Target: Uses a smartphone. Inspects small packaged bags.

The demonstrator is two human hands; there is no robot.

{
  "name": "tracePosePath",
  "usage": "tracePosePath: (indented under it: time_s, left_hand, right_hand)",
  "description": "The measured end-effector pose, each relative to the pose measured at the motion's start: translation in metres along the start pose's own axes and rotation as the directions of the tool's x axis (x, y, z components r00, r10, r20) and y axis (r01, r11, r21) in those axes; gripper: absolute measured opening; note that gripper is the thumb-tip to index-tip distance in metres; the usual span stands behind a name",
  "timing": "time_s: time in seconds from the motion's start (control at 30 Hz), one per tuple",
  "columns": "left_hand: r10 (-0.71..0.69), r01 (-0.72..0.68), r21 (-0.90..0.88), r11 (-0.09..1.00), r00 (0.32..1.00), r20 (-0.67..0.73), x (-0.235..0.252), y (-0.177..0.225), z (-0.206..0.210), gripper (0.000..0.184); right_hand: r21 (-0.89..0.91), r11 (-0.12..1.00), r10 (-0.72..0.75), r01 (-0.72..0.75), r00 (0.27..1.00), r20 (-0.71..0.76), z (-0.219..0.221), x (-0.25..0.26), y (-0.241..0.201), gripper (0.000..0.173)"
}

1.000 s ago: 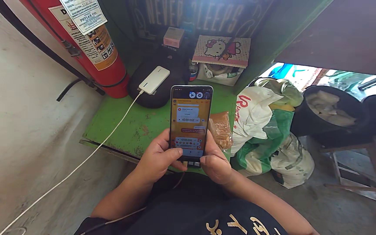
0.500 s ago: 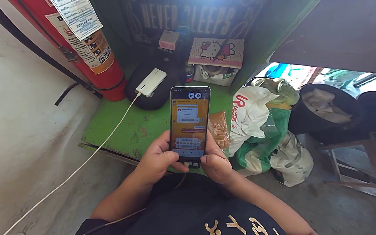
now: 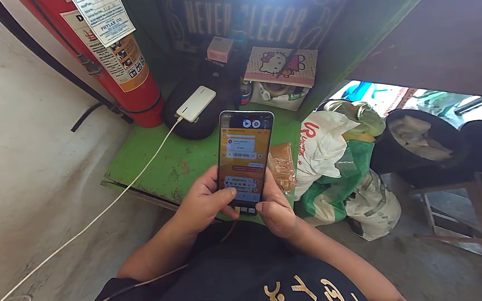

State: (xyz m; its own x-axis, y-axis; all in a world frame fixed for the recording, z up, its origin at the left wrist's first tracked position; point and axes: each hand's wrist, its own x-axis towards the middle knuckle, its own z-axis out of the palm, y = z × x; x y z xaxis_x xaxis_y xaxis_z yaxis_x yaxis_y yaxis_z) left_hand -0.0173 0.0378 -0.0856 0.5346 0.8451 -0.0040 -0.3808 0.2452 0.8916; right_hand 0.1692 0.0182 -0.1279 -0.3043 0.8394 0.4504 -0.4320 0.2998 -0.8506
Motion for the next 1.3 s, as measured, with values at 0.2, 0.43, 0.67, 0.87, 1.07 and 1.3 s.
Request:
tracePosePath:
  time_s: [0.2, 0.43, 0.67, 0.87, 1.07, 1.3]
  left_hand:
    - [-0.004, 0.005, -0.010, 1.000, 0.999, 0.040, -0.001, 0.000, -0.001, 0.035]
    - [-0.017, 0.018, -0.015, 1.000, 0.999, 0.046, -0.001, 0.002, 0.002, 0.035]
    - [-0.002, 0.003, -0.024, 1.000, 0.999, 0.050, -0.003, 0.004, -0.002, 0.035]
    - [0.016, -0.012, -0.049, 0.999, 0.996, 0.087, -0.005, 0.003, -0.007, 0.036]
    - [0.032, -0.030, -0.020, 0.999, 0.993, 0.109, -0.004, 0.003, -0.008, 0.039]
    - [0.041, -0.039, -0.021, 0.999, 0.994, 0.105, -0.003, 0.002, -0.009, 0.037]
  right_hand:
    - [0.040, 0.999, 0.025, -0.024, 1.000, -0.009, -0.002, -0.001, 0.000, 0.065]
    - [0.082, 0.996, 0.031, -0.028, 0.999, -0.039, -0.002, 0.000, -0.001, 0.067]
    - [0.103, 0.994, 0.044, -0.042, 0.999, -0.018, 0.001, 0.005, 0.000, 0.067]
    - [0.101, 0.994, 0.041, -0.040, 0.999, -0.005, 0.002, 0.007, 0.000, 0.067]
    - [0.098, 0.995, 0.035, -0.033, 0.999, -0.014, 0.002, 0.007, 0.002, 0.064]
    - [0.104, 0.994, 0.026, -0.026, 1.000, -0.004, 0.000, 0.008, 0.003, 0.065]
